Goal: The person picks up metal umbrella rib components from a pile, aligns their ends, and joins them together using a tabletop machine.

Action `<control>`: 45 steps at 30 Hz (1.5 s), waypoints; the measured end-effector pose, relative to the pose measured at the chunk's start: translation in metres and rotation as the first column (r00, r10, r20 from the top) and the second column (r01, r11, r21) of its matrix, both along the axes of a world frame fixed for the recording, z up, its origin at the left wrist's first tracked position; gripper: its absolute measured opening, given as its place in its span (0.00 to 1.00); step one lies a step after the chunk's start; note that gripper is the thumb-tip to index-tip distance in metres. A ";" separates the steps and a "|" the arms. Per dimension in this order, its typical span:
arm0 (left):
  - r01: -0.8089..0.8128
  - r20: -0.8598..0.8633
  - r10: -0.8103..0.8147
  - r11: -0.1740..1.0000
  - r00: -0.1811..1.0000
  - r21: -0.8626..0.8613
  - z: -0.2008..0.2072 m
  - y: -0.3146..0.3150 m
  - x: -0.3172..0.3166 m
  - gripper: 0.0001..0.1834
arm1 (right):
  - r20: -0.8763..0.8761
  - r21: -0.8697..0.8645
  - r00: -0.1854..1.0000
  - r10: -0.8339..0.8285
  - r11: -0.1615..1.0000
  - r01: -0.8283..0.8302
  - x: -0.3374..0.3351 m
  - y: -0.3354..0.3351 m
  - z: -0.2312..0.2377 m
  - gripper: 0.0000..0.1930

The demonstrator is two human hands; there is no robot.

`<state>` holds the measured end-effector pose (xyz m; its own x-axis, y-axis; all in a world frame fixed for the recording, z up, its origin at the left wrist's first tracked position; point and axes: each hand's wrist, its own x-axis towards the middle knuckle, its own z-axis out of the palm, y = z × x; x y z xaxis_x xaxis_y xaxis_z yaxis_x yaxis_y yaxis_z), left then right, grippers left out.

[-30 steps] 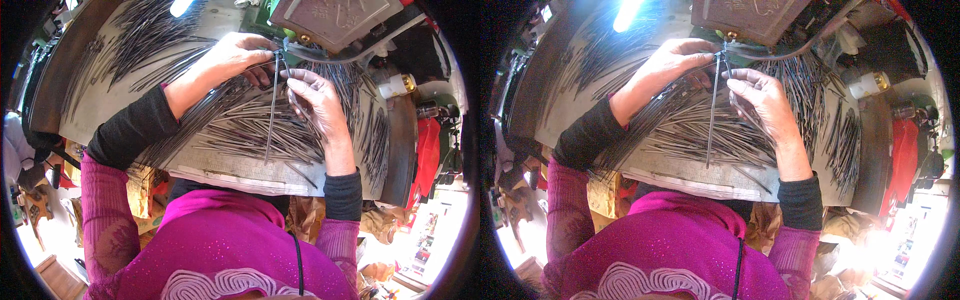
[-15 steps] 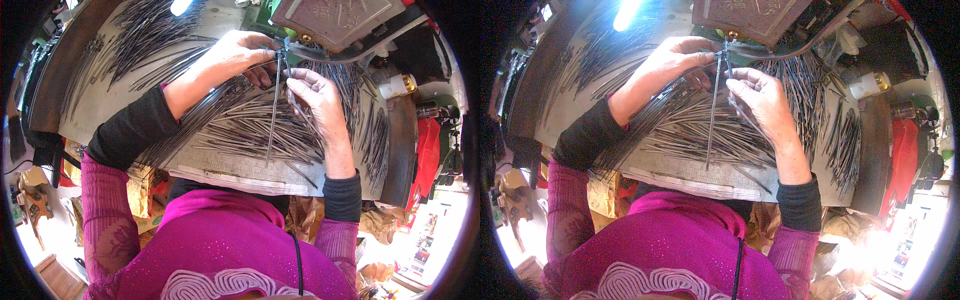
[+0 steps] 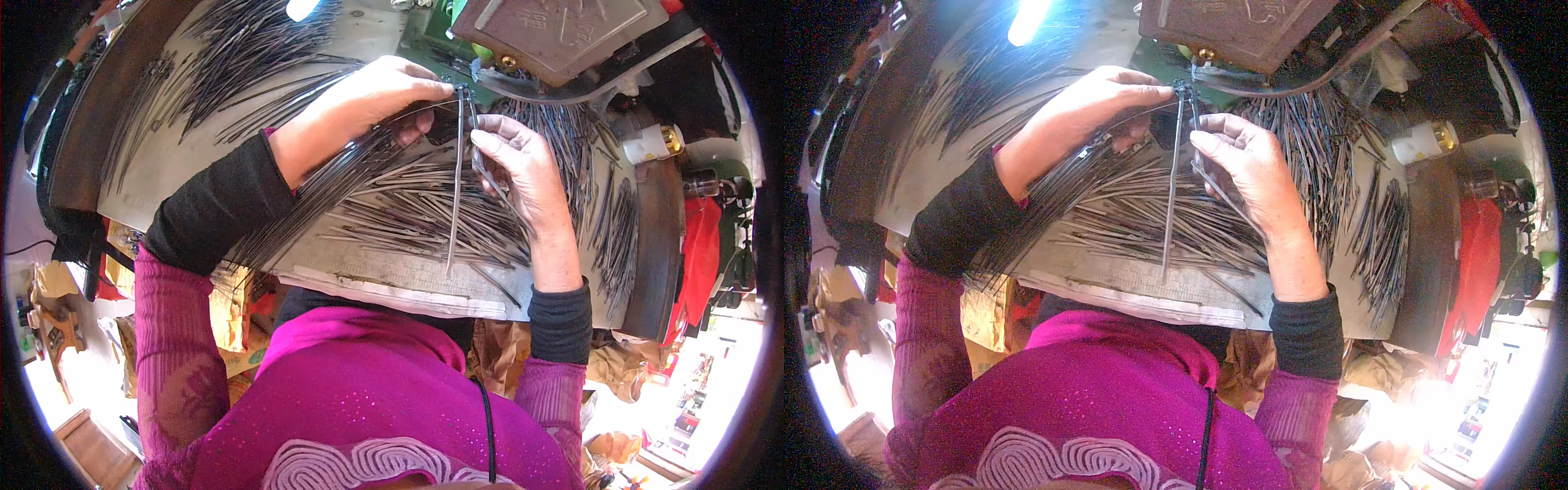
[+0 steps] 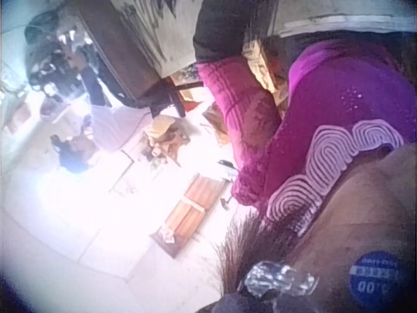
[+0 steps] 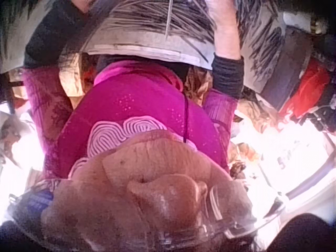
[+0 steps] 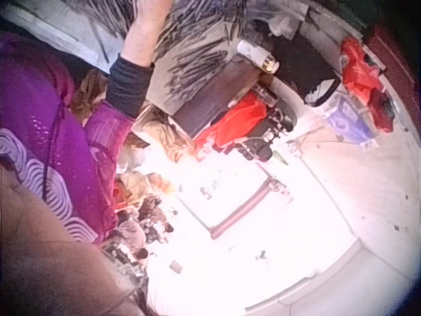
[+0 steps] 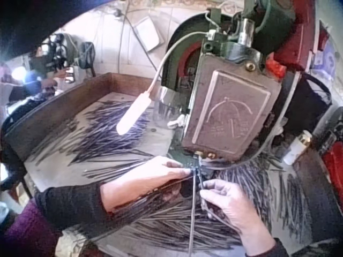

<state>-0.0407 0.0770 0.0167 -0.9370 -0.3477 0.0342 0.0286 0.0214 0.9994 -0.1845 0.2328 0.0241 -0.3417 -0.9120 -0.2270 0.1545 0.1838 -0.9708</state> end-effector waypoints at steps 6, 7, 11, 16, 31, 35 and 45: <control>0.023 0.001 -0.023 0.995 1.000 -0.100 0.001 -0.005 -0.001 0.16 | -0.006 -0.002 1.000 0.015 1.000 -0.015 0.001 -0.003 -0.002 0.11; -0.012 0.064 0.021 0.991 0.998 -0.132 0.005 -0.003 -0.001 0.16 | -0.029 0.015 0.999 0.018 1.000 -0.018 0.002 -0.003 -0.002 0.12; -0.050 0.066 0.068 0.971 0.996 -0.236 0.007 -0.002 0.003 0.18 | -0.150 0.100 0.989 -0.016 0.994 0.031 0.017 -0.002 0.005 0.14; -0.048 -0.106 0.031 0.985 0.994 -0.168 -0.010 0.000 -0.003 0.17 | -0.181 0.157 0.970 0.161 0.979 -0.133 0.034 0.006 0.007 0.10; 0.035 -0.114 -0.102 0.875 0.988 -0.484 -0.015 0.005 -0.011 0.19 | -0.190 0.096 0.980 0.066 0.994 -0.049 0.019 0.010 -0.005 0.07; 0.124 -0.030 -0.165 0.837 0.986 -0.533 -0.015 0.000 -0.011 0.18 | -0.186 0.029 0.982 0.013 1.000 -0.008 0.004 0.013 -0.013 0.06; 0.280 0.130 -0.265 0.954 0.955 -0.108 -0.014 -0.006 -0.004 0.15 | -0.043 0.013 0.999 -0.013 1.000 0.013 -0.005 0.016 -0.008 0.11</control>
